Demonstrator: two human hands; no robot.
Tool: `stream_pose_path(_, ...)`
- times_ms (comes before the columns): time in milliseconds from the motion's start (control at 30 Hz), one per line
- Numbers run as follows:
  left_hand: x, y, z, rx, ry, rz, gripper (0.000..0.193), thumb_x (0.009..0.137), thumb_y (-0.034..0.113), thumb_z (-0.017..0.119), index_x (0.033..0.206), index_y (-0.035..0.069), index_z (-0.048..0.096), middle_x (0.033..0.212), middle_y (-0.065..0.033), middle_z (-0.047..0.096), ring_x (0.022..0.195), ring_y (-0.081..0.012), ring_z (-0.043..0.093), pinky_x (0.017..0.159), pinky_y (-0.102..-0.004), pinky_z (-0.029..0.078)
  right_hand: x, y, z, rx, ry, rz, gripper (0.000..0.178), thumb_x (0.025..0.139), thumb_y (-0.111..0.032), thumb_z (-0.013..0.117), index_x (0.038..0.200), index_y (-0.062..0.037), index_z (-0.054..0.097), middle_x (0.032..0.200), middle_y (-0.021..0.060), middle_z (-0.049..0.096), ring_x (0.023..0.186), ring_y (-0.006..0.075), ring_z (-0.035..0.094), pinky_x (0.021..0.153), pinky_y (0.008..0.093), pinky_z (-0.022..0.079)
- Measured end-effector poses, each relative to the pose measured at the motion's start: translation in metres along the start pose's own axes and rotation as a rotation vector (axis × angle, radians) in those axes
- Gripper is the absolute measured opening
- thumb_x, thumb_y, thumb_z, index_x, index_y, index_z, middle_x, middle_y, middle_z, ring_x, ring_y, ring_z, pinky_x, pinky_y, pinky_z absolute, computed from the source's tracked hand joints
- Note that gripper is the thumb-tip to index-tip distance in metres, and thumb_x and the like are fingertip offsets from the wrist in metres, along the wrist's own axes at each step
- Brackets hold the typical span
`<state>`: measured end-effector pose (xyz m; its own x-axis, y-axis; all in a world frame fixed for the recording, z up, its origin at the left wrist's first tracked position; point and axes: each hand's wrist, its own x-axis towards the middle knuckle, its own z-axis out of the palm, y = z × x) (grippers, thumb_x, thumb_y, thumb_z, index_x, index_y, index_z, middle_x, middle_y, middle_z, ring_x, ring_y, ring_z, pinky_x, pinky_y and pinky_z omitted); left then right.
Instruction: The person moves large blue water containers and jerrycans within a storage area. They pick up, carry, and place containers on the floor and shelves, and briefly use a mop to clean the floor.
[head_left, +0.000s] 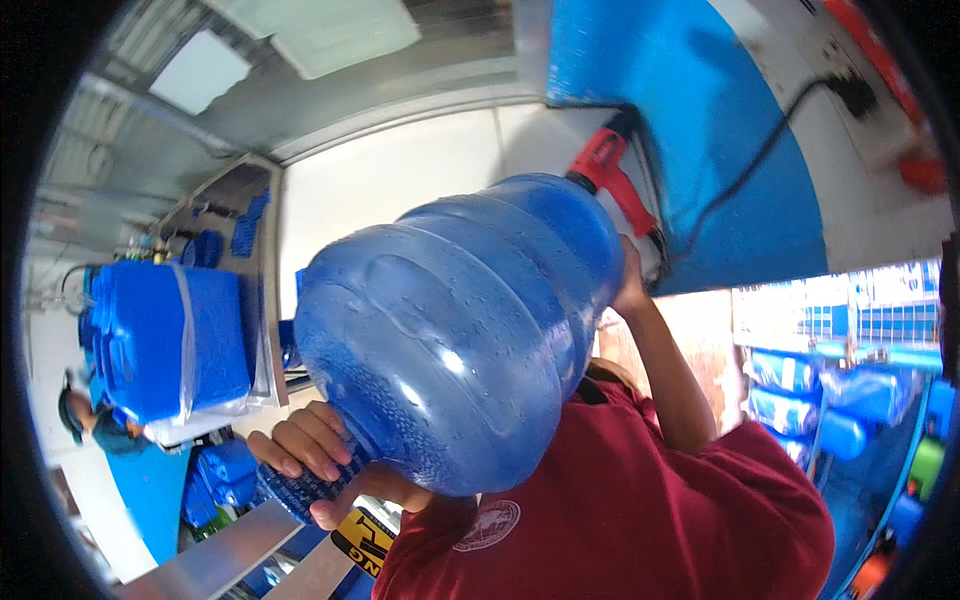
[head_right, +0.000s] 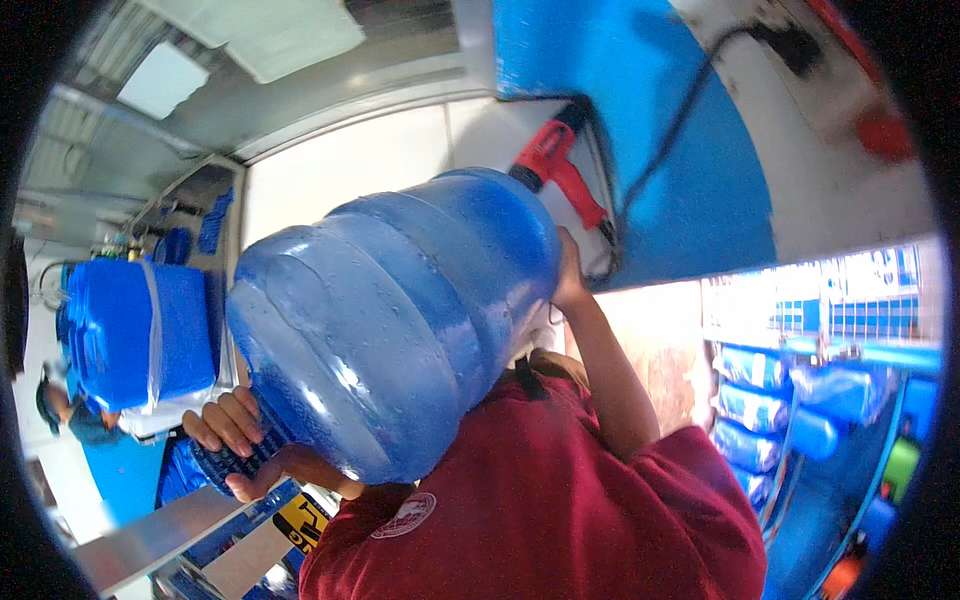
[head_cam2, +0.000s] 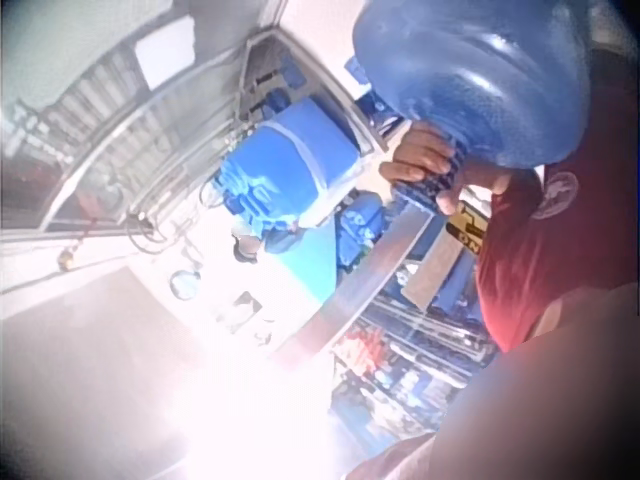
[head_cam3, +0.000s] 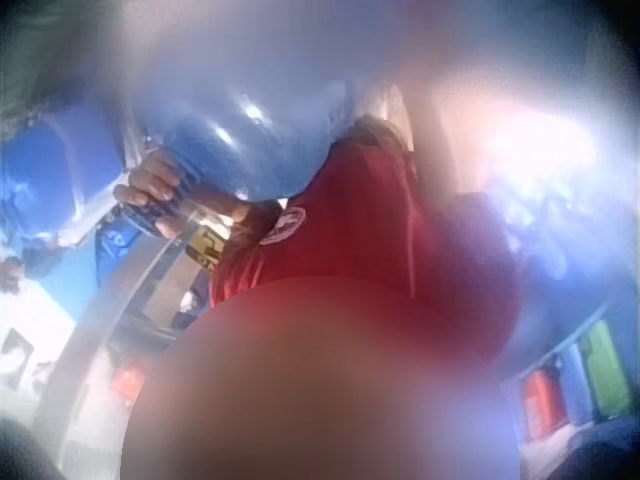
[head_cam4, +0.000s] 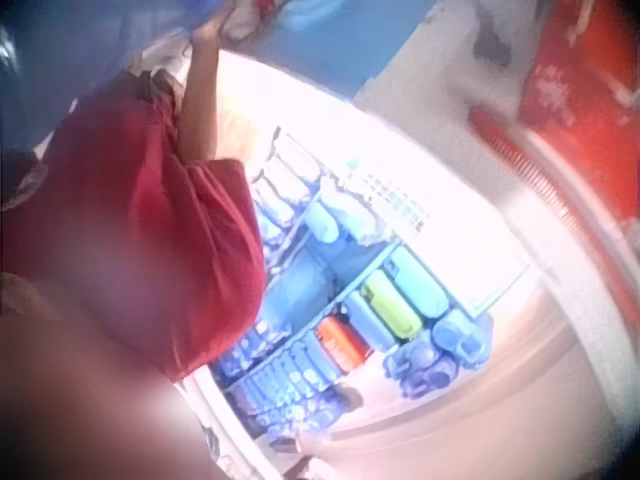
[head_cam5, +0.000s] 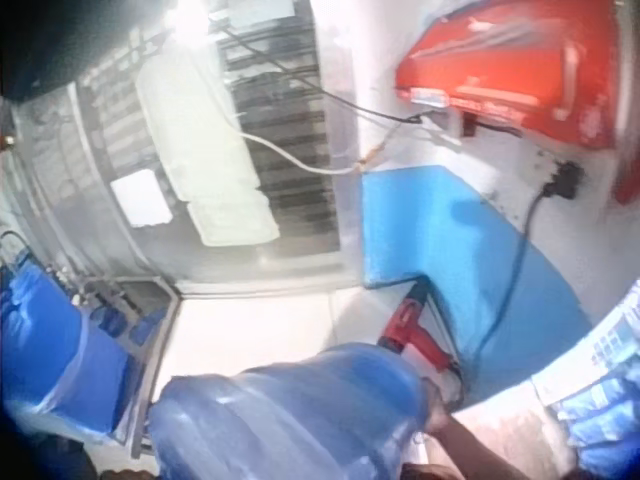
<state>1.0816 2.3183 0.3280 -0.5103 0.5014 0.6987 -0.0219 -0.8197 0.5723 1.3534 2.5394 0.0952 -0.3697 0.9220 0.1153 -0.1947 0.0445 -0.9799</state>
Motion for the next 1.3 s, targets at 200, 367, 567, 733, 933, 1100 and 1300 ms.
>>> stream_pose_path(200, 0.001, 0.007, 0.019, -0.047, -0.164, -0.160, 0.041, 0.069, 0.026, 0.071, 0.089, 0.011, 0.038, 0.066, 0.0011, 0.043, 0.060, -0.0113, 0.042, 0.065, -0.0282, 0.032, -0.068, 0.028, -0.012, 0.600, 0.409, 0.634, 0.032, 0.091, -0.033, 0.038, 0.089, -0.0090, 0.059, 0.072, 0.0002, 0.051, 0.061, 0.0110, 0.047, 0.053, 0.0260, 0.040)
stream_pose_path(367, -0.028, 0.014, 0.040, 0.134, -0.043, -0.265, 0.041, 0.070, 0.028, 0.069, 0.089, 0.009, 0.038, 0.064, -0.0008, 0.046, 0.056, -0.0124, 0.047, 0.063, -0.0293, 0.038, -0.134, 0.037, -0.023, 0.593, 0.438, 0.813, 0.045, 0.090, -0.038, 0.035, 0.098, -0.0013, 0.060, 0.085, 0.0078, 0.060, 0.076, 0.0174, 0.056, 0.070, 0.0292, 0.047)
stream_pose_path(567, -0.102, 0.000, 0.061, 0.167, 0.002, -0.473, 0.037, 0.073, 0.026, 0.065, 0.094, 0.010, 0.040, 0.071, -0.0028, 0.040, 0.068, -0.0155, 0.041, 0.071, -0.0335, 0.035, -0.200, 0.031, -0.066, 0.484, 0.498, 0.868, 0.045, 0.088, -0.044, 0.038, 0.094, -0.0050, 0.061, 0.083, 0.0072, 0.058, 0.072, 0.0153, 0.052, 0.068, 0.0286, 0.044)
stream_pose_path(733, -0.174, -0.022, 0.087, 0.032, -0.083, -0.618, 0.034, 0.073, 0.024, 0.062, 0.095, 0.010, 0.041, 0.074, -0.0023, 0.039, 0.071, -0.0156, 0.040, 0.075, -0.0347, 0.034, -0.285, 0.036, -0.134, 0.636, 0.668, 1.077, 0.041, 0.088, -0.042, 0.037, 0.086, -0.0089, 0.061, 0.078, 0.0051, 0.060, 0.068, 0.0150, 0.055, 0.065, 0.0290, 0.048)
stream_pose_path(933, -0.245, -0.073, 0.171, -0.138, -0.324, -0.800, 0.036, 0.075, 0.023, 0.067, 0.093, 0.010, 0.040, 0.076, -0.0039, 0.047, 0.072, -0.0164, 0.046, 0.076, -0.0360, 0.035, -0.403, 0.056, -0.216, 0.792, 0.878, 0.800, 0.047, 0.089, -0.043, 0.031, 0.088, -0.0074, 0.062, 0.083, 0.0060, 0.064, 0.074, 0.0177, 0.059, 0.069, 0.0332, 0.051)
stream_pose_path(1100, -0.282, -0.119, 0.269, -0.324, -0.558, -0.901, 0.037, 0.074, 0.018, 0.072, 0.091, 0.005, 0.042, 0.069, -0.0083, 0.053, 0.064, -0.0192, 0.053, 0.068, -0.0378, 0.045, -0.487, 0.039, -0.234, 0.817, 1.187, 0.691, 0.053, 0.090, -0.043, 0.025, 0.097, -0.0050, 0.062, 0.089, 0.0087, 0.065, 0.080, 0.0214, 0.061, 0.077, 0.0365, 0.051)
stream_pose_path(1300, -0.306, -0.174, 0.377, -0.641, -0.868, -1.003, 0.030, 0.071, 0.004, 0.069, 0.090, -0.001, 0.045, 0.071, -0.0132, 0.056, 0.066, -0.0206, 0.055, 0.065, -0.0374, 0.048, -0.532, 0.055, -0.261, 1.007, 1.329, 0.280, 0.047, 0.092, -0.033, 0.027, 0.109, -0.0026, 0.058, 0.102, 0.0127, 0.063, 0.093, 0.0254, 0.060, 0.085, 0.0396, 0.049)
